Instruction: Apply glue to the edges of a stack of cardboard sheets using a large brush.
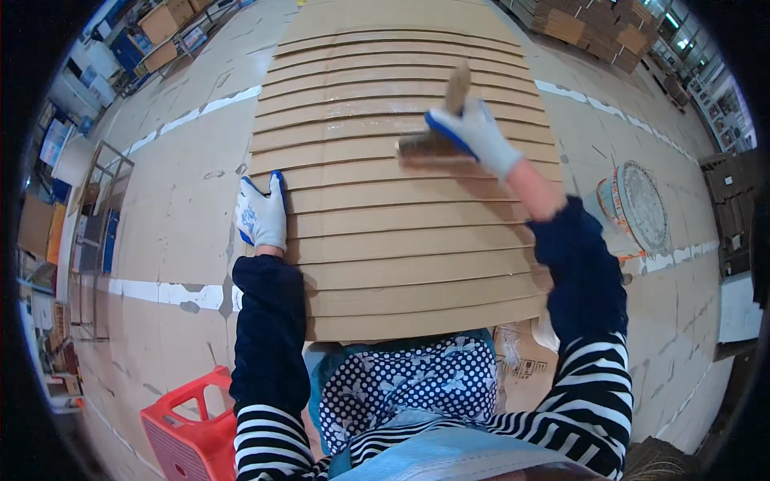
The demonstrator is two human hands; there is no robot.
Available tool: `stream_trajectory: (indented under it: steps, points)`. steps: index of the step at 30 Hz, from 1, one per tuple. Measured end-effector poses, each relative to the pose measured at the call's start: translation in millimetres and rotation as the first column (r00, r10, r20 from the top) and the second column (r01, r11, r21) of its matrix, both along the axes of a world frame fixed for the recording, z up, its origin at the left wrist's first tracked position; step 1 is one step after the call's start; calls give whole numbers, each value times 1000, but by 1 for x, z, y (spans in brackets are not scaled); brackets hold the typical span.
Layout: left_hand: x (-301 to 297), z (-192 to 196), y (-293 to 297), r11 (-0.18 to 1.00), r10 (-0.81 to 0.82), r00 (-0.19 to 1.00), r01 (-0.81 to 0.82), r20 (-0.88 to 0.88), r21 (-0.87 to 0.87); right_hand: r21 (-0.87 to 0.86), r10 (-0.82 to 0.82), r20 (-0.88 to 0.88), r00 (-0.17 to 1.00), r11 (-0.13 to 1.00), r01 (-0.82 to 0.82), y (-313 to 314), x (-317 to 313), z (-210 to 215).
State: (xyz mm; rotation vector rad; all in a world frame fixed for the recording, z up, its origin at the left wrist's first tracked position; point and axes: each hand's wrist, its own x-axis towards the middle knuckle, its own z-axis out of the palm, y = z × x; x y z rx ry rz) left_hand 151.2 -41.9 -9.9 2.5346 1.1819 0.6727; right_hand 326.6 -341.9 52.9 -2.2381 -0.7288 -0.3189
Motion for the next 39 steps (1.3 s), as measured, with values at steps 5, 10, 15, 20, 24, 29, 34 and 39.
stream_trajectory:
  steps: [5,10,15,20,24,29,34,39]
  points:
    - [9,-1,-7,999,-18,1000,18,19,30,-12,67,-379,923,997,-77,-45,-18,22]
    - [20,-3,-19,999,-33,999,33,21,21,372,-58,9,998,927,50,-41,117,51]
    - [22,-5,-18,998,-40,999,38,27,39,333,-164,-127,978,922,198,-47,143,17]
    - [1,-4,4,998,22,1000,-21,-21,57,549,196,-433,880,832,85,-69,-22,-19]
    - [15,-8,-14,998,-15,1000,15,9,55,461,162,-544,823,878,132,-111,-109,-16]
    - [15,-11,-8,995,-19,999,16,32,97,532,284,-485,827,846,22,-98,-70,51]
    - [17,-9,-11,994,-21,999,17,31,107,611,413,-511,754,792,-20,-94,12,36]
    - [11,-1,-10,999,1,999,1,-43,33,301,67,-720,691,927,224,-83,1,48]
